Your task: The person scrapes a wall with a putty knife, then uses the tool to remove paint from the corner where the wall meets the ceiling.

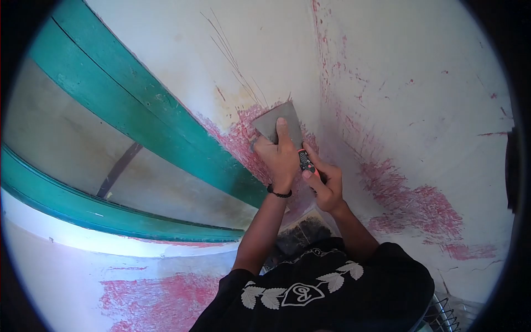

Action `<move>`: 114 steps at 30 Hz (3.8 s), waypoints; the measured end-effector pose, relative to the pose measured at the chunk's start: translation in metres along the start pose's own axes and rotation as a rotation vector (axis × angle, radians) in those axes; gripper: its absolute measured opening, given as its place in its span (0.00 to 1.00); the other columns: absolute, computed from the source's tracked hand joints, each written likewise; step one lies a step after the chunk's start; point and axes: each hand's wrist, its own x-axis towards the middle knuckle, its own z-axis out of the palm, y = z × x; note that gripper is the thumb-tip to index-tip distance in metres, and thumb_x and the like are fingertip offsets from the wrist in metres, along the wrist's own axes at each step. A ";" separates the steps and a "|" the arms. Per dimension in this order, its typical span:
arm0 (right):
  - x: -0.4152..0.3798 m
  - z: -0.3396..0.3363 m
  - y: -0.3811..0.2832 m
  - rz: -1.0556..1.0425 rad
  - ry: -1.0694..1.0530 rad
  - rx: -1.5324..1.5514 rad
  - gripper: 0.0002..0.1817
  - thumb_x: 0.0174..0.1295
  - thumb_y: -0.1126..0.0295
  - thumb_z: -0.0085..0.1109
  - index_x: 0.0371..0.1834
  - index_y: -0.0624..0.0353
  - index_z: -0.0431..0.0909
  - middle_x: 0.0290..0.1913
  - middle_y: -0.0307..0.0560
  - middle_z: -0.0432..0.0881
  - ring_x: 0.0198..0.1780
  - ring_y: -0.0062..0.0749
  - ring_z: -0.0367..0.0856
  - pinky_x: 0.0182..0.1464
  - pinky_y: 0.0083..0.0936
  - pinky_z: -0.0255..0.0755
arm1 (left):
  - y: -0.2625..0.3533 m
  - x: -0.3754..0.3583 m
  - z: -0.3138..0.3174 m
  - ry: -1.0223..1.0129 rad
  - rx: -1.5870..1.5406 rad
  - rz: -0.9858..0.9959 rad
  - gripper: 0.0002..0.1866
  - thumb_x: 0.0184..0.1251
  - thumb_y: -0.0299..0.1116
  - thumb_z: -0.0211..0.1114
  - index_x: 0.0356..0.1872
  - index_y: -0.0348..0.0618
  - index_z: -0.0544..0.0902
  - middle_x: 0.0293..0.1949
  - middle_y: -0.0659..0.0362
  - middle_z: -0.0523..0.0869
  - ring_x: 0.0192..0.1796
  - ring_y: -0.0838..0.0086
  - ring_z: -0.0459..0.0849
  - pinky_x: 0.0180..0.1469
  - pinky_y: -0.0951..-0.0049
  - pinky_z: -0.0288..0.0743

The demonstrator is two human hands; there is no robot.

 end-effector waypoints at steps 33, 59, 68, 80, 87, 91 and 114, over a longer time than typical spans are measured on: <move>0.018 -0.017 0.008 -0.184 -0.016 -0.130 0.30 0.65 0.72 0.57 0.70 0.71 0.67 0.54 0.53 0.85 0.53 0.20 0.76 0.60 0.21 0.68 | 0.001 0.001 0.016 -0.054 -0.200 -0.121 0.17 0.76 0.35 0.60 0.36 0.26 0.81 0.33 0.53 0.86 0.31 0.73 0.84 0.34 0.72 0.79; 0.025 -0.016 -0.012 -0.110 0.001 -0.128 0.31 0.64 0.71 0.58 0.70 0.75 0.66 0.54 0.53 0.84 0.54 0.24 0.78 0.61 0.22 0.67 | 0.009 0.014 0.024 -0.115 -0.259 -0.177 0.18 0.77 0.36 0.59 0.35 0.27 0.83 0.27 0.54 0.88 0.28 0.73 0.85 0.31 0.72 0.78; 0.025 -0.014 0.008 -0.269 0.021 -0.189 0.30 0.65 0.69 0.57 0.70 0.72 0.67 0.35 0.41 0.80 0.38 0.17 0.73 0.44 0.17 0.68 | 0.004 0.007 0.015 -0.039 -0.150 -0.084 0.19 0.77 0.38 0.60 0.36 0.27 0.82 0.27 0.54 0.87 0.28 0.74 0.85 0.29 0.72 0.78; 0.007 -0.011 0.011 -0.214 -0.008 -0.222 0.31 0.64 0.69 0.59 0.70 0.71 0.68 0.31 0.41 0.78 0.34 0.16 0.71 0.40 0.17 0.68 | -0.014 -0.004 0.003 -0.030 -0.152 -0.138 0.19 0.74 0.37 0.63 0.42 0.22 0.81 0.37 0.51 0.86 0.31 0.72 0.85 0.32 0.71 0.78; 0.038 -0.013 -0.024 -0.162 -0.034 -0.219 0.30 0.65 0.71 0.58 0.70 0.71 0.68 0.38 0.53 0.85 0.38 0.21 0.78 0.45 0.21 0.73 | 0.026 0.028 0.020 -0.126 -0.342 -0.199 0.20 0.75 0.38 0.62 0.36 0.24 0.83 0.28 0.51 0.87 0.27 0.73 0.85 0.30 0.72 0.79; 0.013 -0.007 -0.004 -0.250 -0.007 -0.257 0.31 0.63 0.70 0.58 0.70 0.73 0.67 0.31 0.47 0.82 0.33 0.16 0.74 0.40 0.16 0.70 | -0.002 0.002 0.007 0.003 -0.200 -0.137 0.20 0.76 0.38 0.60 0.38 0.24 0.82 0.29 0.49 0.87 0.27 0.71 0.87 0.30 0.71 0.80; 0.004 0.002 0.013 -0.188 0.011 -0.204 0.30 0.64 0.70 0.59 0.70 0.71 0.68 0.31 0.47 0.84 0.32 0.18 0.76 0.39 0.20 0.73 | -0.001 -0.007 -0.006 -0.027 -0.408 -0.314 0.18 0.77 0.37 0.59 0.39 0.24 0.81 0.29 0.50 0.87 0.27 0.69 0.87 0.31 0.71 0.82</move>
